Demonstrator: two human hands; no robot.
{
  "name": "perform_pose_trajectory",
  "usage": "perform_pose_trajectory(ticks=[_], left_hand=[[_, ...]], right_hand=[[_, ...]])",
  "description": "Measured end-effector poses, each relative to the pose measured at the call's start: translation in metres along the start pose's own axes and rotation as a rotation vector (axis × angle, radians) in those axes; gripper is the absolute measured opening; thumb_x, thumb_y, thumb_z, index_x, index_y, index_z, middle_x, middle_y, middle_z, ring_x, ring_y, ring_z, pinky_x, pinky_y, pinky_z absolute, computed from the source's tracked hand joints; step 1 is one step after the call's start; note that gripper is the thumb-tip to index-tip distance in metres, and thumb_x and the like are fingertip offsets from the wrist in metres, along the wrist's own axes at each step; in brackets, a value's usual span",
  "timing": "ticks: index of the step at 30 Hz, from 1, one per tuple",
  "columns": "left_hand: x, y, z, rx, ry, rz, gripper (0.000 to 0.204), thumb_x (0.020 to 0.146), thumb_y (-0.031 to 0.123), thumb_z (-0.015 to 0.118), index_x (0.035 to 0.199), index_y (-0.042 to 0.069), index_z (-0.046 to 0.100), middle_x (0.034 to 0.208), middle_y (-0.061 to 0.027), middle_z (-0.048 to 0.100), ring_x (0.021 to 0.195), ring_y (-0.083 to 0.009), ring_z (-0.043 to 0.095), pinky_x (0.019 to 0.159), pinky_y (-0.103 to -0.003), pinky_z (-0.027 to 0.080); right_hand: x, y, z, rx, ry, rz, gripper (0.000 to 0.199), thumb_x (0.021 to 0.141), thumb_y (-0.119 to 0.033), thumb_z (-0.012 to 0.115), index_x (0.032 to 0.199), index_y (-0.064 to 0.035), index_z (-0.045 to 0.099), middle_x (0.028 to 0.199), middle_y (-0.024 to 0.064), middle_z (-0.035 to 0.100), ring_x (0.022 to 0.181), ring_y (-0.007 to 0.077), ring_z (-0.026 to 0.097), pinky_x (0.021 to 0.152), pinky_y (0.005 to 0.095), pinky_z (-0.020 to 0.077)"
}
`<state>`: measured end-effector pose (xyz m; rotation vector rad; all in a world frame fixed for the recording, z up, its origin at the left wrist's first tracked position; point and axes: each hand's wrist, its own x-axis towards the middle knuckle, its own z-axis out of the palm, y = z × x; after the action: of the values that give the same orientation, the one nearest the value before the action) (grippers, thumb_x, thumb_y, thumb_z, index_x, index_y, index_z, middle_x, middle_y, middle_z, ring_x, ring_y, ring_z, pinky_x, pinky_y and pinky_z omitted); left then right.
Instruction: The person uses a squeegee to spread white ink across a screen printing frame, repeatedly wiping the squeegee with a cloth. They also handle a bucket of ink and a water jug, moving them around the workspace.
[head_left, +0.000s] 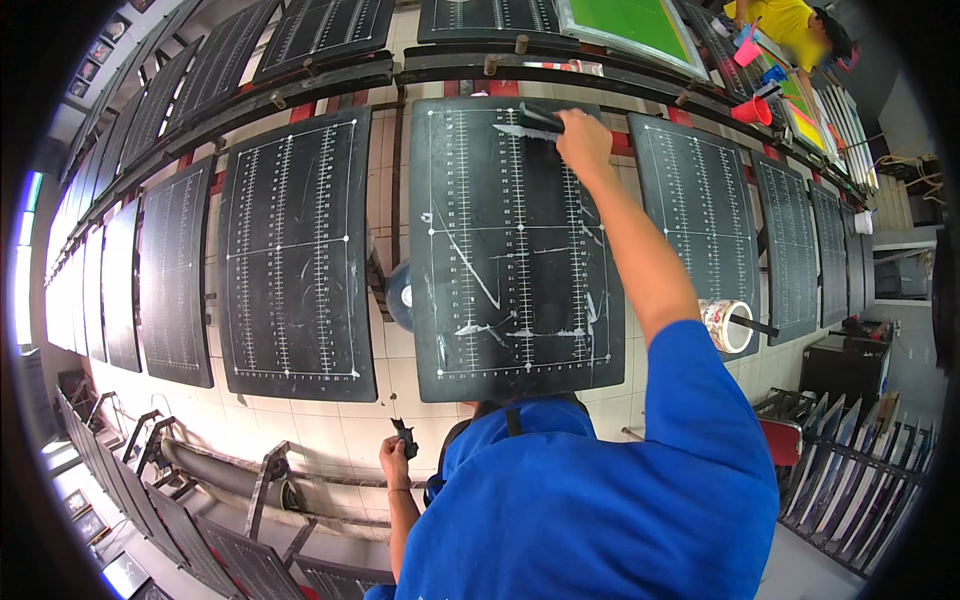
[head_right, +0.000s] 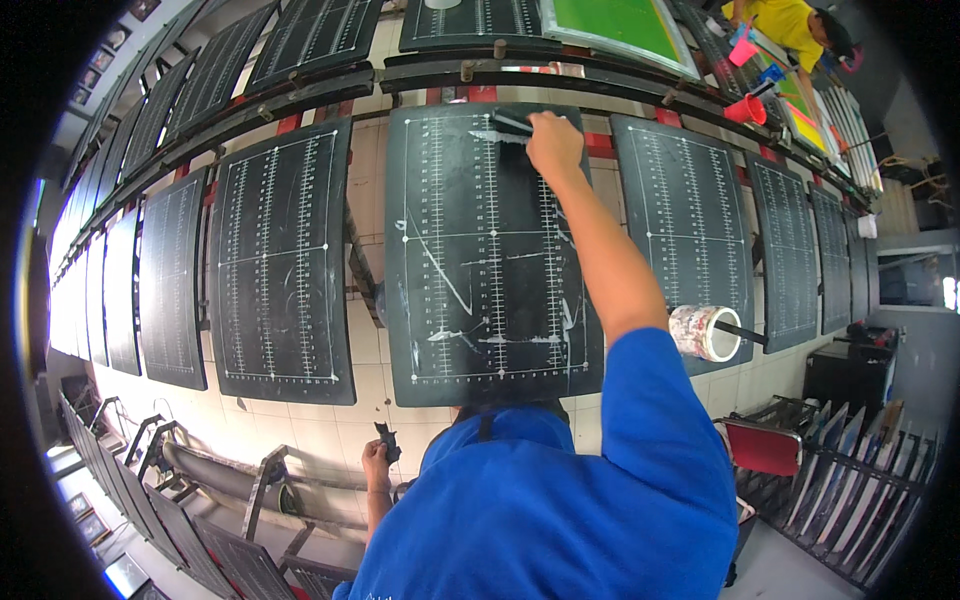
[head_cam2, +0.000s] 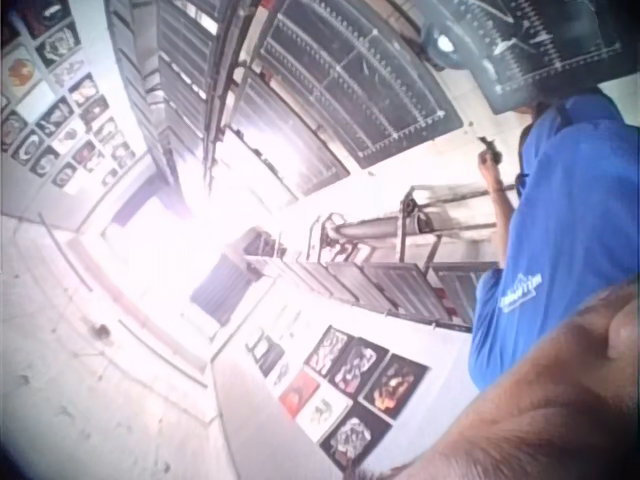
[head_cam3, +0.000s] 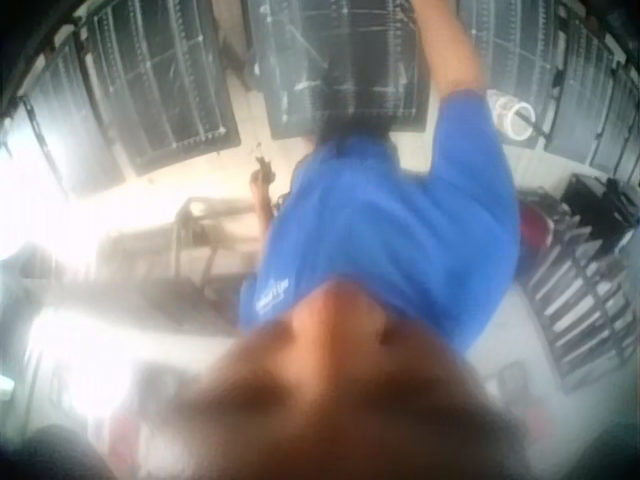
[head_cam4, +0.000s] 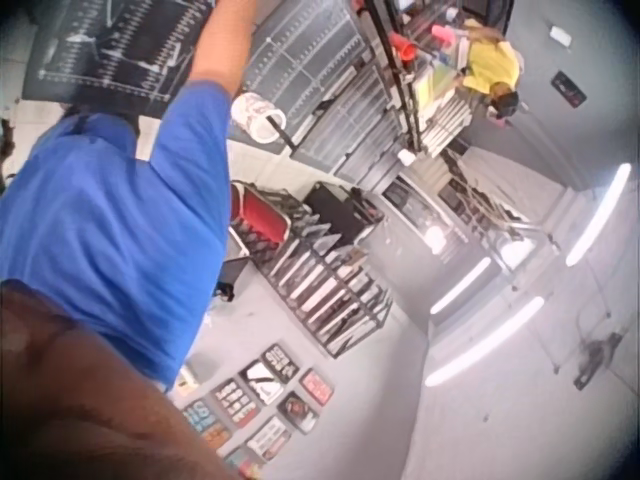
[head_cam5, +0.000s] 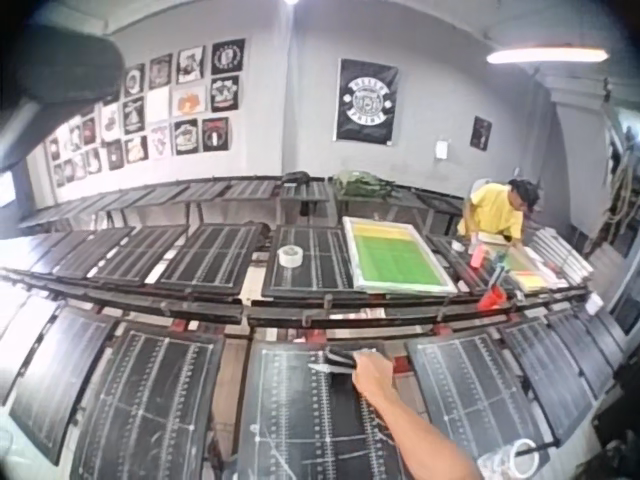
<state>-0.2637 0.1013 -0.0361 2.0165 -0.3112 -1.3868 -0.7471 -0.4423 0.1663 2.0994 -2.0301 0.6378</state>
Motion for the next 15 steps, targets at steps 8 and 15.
perform_pose_trajectory(ticks=[8, 15], left_hand=[[-0.006, -0.071, -0.028, -0.015, 0.055, -0.090, 0.015, 0.089, 0.003, 0.061, 0.103, -0.001, 0.062, 0.090, -0.0080, 0.066, 0.079, -0.0158, 0.063, 0.073, -0.029, 0.054], [0.006, -0.094, -0.035, -0.079, -0.019, -0.116, 0.015, 0.087, 0.002, 0.060, 0.102, -0.002, 0.062, 0.085, -0.0101, 0.067, 0.069, -0.0190, 0.068, 0.065, -0.031, 0.059]], right_hand=[[-0.093, -0.103, -0.024, 0.070, -0.271, -0.083, 0.039, 0.078, -0.006, 0.067, 0.116, -0.0121, 0.067, 0.117, 0.0064, 0.066, 0.105, 0.0296, 0.062, 0.085, 0.0432, 0.0544], [-0.313, -0.142, -0.136, 0.182, -0.339, -0.231, 0.046, 0.073, -0.001, 0.064, 0.119, -0.0069, 0.066, 0.113, 0.0041, 0.065, 0.107, 0.0255, 0.062, 0.086, 0.0378, 0.0536]])
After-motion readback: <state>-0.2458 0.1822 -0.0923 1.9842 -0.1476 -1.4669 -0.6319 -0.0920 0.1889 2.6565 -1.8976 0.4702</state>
